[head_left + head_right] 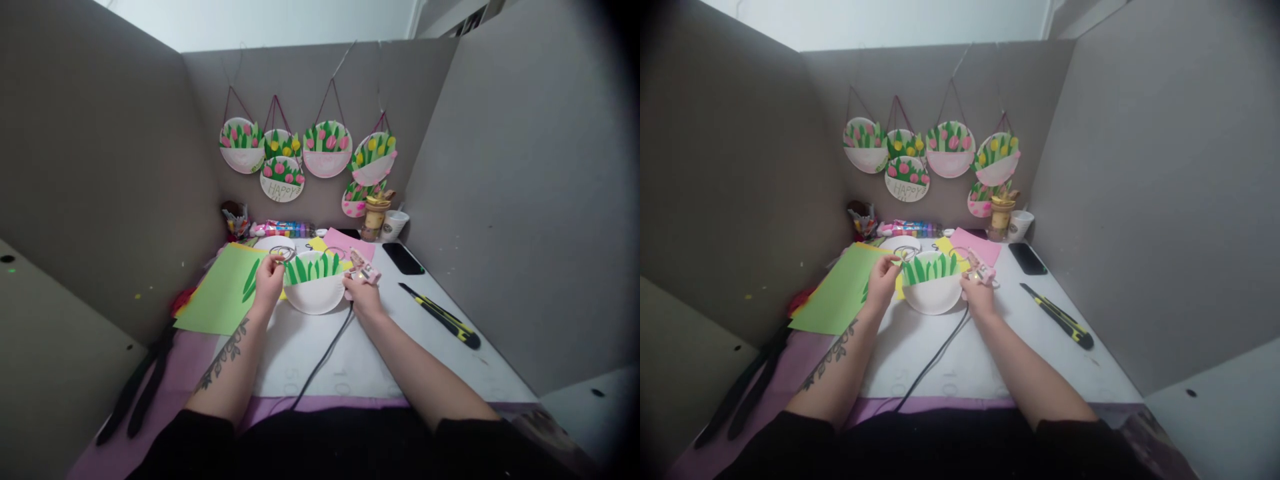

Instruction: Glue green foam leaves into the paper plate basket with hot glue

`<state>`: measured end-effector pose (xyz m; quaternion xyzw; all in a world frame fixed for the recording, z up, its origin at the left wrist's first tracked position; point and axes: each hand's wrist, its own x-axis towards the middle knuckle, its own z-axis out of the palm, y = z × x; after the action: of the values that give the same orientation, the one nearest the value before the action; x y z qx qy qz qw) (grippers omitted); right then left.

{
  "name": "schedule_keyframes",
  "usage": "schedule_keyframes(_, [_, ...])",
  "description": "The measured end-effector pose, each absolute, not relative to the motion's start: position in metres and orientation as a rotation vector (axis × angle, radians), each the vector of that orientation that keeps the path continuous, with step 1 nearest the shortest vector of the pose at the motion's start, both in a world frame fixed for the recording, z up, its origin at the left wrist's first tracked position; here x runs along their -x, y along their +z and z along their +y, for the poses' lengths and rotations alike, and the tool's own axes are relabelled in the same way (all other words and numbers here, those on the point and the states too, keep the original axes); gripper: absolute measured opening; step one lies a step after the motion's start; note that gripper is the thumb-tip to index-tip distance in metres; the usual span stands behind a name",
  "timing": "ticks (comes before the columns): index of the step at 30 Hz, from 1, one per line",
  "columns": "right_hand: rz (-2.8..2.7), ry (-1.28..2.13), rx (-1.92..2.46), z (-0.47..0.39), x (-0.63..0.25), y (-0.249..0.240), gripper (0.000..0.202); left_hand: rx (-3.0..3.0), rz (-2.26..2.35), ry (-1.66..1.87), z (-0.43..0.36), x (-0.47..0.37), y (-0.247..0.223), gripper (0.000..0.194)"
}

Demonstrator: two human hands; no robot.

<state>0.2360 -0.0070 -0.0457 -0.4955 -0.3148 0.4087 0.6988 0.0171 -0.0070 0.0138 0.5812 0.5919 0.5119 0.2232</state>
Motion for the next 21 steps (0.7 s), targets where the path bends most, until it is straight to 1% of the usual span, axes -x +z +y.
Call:
schedule_keyframes(2, [-0.629, 0.939, 1.054, -0.007, -0.238, -0.042, 0.038, -1.579, 1.704, 1.409, -0.002, -0.013, 0.008, 0.034])
schedule_keyframes(7, [-0.589, 0.924, 0.994, -0.008, -0.238, -0.034, 0.04, -1.74, 1.736, 1.105, 0.008, -0.004, -0.008, 0.068])
schedule_keyframes(9, [-0.575, 0.913, 0.972, -0.007, -0.238, -0.034, 0.041, -1.775, 1.705, 1.008, 0.007, -0.003, -0.009, 0.072])
schedule_keyframes(10, [-0.565, 0.916, 0.961, -0.006, -0.239, -0.034, 0.042, -1.787, 1.693, 0.956, 0.007, -0.003, -0.008, 0.068])
schedule_keyframes(11, [-0.553, 0.921, 0.956, -0.005, -0.239, -0.035, 0.042, -1.802, 1.683, 0.904, 0.006, -0.004, -0.007, 0.059])
schedule_keyframes(13, [-0.541, 0.938, 0.961, -0.003, -0.24, -0.037, 0.042, -1.85, 1.677, 0.818, 0.005, -0.004, -0.005, 0.036])
schedule_keyframes(15, [-0.545, 0.948, 0.989, -0.001, -0.241, -0.04, 0.041, -1.91, 1.69, 0.786, 0.005, -0.004, -0.003, 0.021])
schedule_keyframes(17, [-0.573, 0.951, 1.031, 0.001, -0.242, -0.044, 0.037, -1.95, 1.709, 0.779, 0.006, -0.002, -0.003, 0.017])
schedule_keyframes(21, [-0.705, 0.931, 1.096, 0.003, -0.243, -0.051, 0.026, -1.946, 1.746, 0.739, 0.006, 0.004, -0.001, 0.015])
